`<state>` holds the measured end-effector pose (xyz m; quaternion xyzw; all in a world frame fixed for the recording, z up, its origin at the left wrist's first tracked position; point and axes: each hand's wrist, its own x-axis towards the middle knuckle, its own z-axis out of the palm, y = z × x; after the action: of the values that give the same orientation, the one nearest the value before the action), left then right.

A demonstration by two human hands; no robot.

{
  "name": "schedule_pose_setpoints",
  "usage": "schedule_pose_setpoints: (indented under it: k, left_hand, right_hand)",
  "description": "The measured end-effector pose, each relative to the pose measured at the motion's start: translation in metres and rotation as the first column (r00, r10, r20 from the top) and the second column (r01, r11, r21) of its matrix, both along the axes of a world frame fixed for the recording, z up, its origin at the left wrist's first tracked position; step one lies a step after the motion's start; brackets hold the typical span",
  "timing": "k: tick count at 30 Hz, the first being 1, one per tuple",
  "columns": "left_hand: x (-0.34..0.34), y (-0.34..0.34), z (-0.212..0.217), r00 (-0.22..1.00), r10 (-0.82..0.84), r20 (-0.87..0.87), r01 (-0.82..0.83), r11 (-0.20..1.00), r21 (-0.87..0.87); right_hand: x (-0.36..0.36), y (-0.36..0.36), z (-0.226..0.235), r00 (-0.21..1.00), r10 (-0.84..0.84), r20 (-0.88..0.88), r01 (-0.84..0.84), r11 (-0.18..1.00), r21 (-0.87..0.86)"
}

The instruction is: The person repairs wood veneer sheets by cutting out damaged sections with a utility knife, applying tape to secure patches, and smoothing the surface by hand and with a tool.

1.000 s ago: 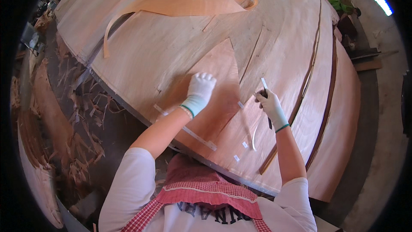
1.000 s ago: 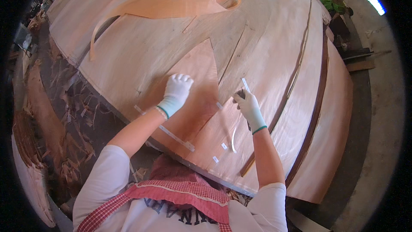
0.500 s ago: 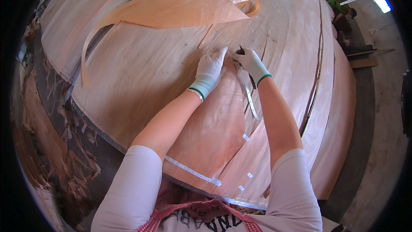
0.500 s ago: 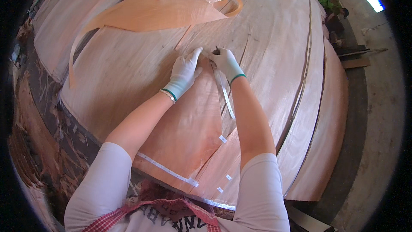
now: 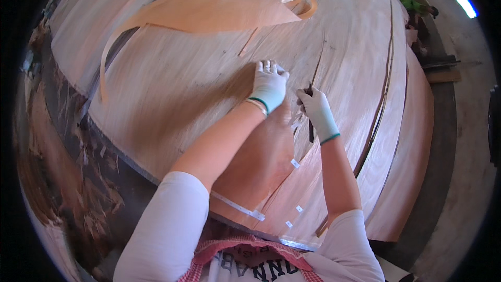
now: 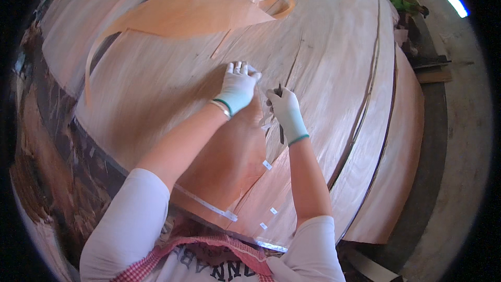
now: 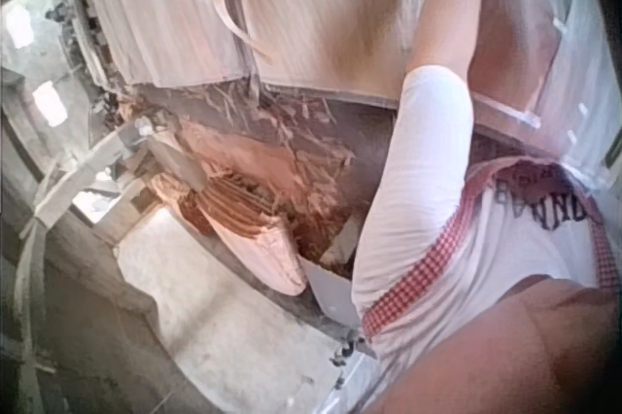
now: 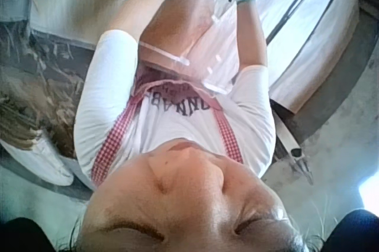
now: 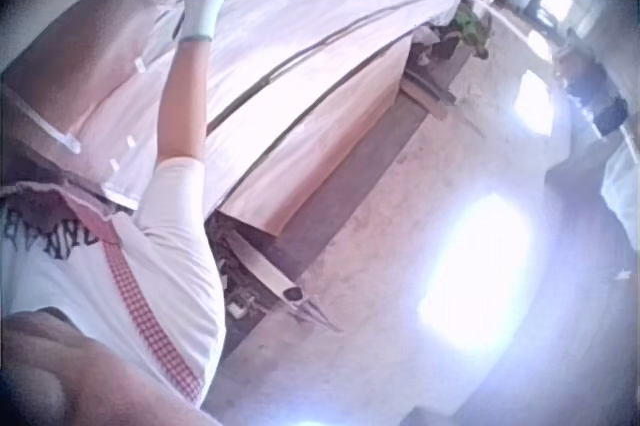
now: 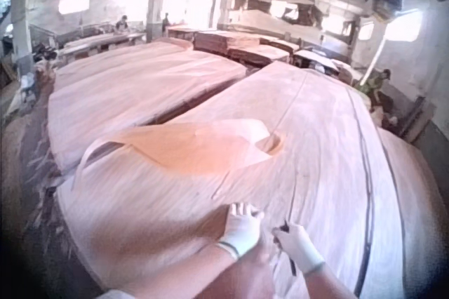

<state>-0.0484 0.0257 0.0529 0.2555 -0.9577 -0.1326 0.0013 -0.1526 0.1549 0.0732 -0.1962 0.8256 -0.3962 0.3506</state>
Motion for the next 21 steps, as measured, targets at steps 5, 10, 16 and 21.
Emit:
schedule_pose_setpoints:
  k: [5, 10, 16, 21]
  left_hand:
    - [0.122, 0.014, -0.016, 0.854, 0.402, -0.331, -0.395, 0.914, 0.094]
    - [0.148, 0.025, -0.039, 0.926, 0.081, -0.369, -0.122, 0.989, -0.087]
    - [0.131, 0.028, -0.026, 0.994, 0.078, 0.072, -0.051, 0.946, -0.319]
    - [0.112, 0.069, -0.017, 0.991, -0.013, -0.135, -0.011, 0.985, -0.172]
  right_hand:
    - [0.067, -0.036, 0.012, 0.901, 0.431, -0.050, -0.433, 0.884, -0.177]
    - [0.094, -0.080, -0.030, 0.733, 0.512, -0.448, -0.426, 0.859, 0.286]
    - [0.118, 0.009, -0.014, 0.917, 0.317, -0.241, -0.301, 0.948, 0.098]
    - [0.058, 0.054, 0.022, 0.962, 0.138, -0.237, -0.092, 0.976, 0.198]
